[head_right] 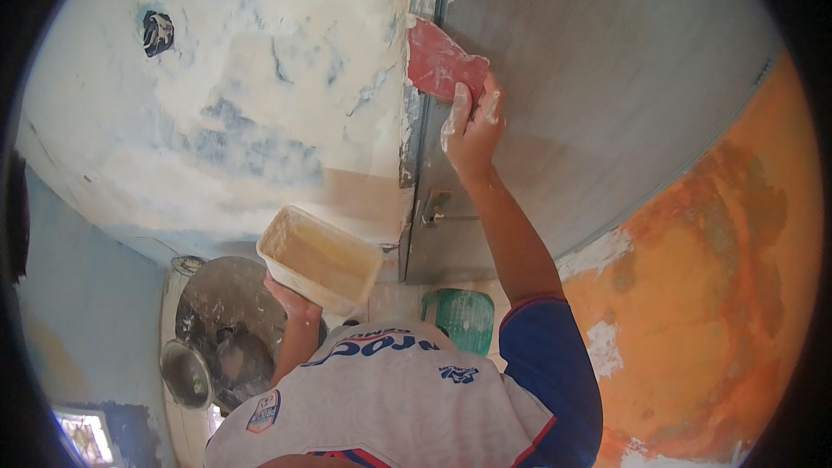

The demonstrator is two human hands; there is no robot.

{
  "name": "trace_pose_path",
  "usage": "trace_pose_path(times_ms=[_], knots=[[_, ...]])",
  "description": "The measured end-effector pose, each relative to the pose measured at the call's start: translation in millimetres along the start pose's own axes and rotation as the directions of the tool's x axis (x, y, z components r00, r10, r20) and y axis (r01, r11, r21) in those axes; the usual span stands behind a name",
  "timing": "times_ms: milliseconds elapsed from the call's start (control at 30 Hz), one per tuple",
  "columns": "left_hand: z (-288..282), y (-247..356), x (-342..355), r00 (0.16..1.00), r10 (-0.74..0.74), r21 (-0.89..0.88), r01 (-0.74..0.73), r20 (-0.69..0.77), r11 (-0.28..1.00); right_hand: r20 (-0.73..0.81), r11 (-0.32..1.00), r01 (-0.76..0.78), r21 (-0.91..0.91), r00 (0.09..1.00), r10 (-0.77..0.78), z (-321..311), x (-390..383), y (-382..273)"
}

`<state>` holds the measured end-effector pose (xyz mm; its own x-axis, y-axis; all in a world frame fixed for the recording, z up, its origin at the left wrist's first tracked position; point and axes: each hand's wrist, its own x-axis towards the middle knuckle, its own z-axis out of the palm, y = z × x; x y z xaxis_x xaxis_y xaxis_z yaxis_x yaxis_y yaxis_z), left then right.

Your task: The person applies a putty-like substance to a wall and ceiling corner using a red plastic spreader, then scrapes the tool clean inside a plastic container.

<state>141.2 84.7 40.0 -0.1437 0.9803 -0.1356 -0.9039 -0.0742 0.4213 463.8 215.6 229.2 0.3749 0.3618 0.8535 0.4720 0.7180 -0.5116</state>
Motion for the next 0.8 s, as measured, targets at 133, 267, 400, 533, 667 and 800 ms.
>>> trace_pose_path(times_ms=[133,267,400,533,667,800], knots=[[0,1,-5,1.0,0.013,-0.005,-0.013,-0.005,1.0,-0.036,0.996,-0.039,0.085,0.998,0.042,4,-5,-1],[-8,-1,-9,0.997,0.003,0.012,-0.002,-0.072,1.0,-0.034,0.943,-0.189,0.273,0.978,0.206,12,-9,-20],[-13,0,-11,0.999,0.002,-0.004,-0.002,-0.041,1.0,-0.046,0.878,-0.214,0.428,0.965,0.257,14,-11,-21],[-18,8,-13,1.0,0.031,0.009,-0.031,0.006,0.999,-0.07,0.831,-0.267,0.489,0.937,0.342,16,-19,-35],[-26,18,-9,0.995,0.02,0.028,-0.017,-0.095,0.999,-0.078,0.815,-0.28,0.508,0.927,0.367,11,-31,-44],[-11,30,0,0.999,0.006,0.011,-0.006,-0.034,1.0,0.01,0.738,-0.394,0.548,0.885,0.465,12,-62,-68]])
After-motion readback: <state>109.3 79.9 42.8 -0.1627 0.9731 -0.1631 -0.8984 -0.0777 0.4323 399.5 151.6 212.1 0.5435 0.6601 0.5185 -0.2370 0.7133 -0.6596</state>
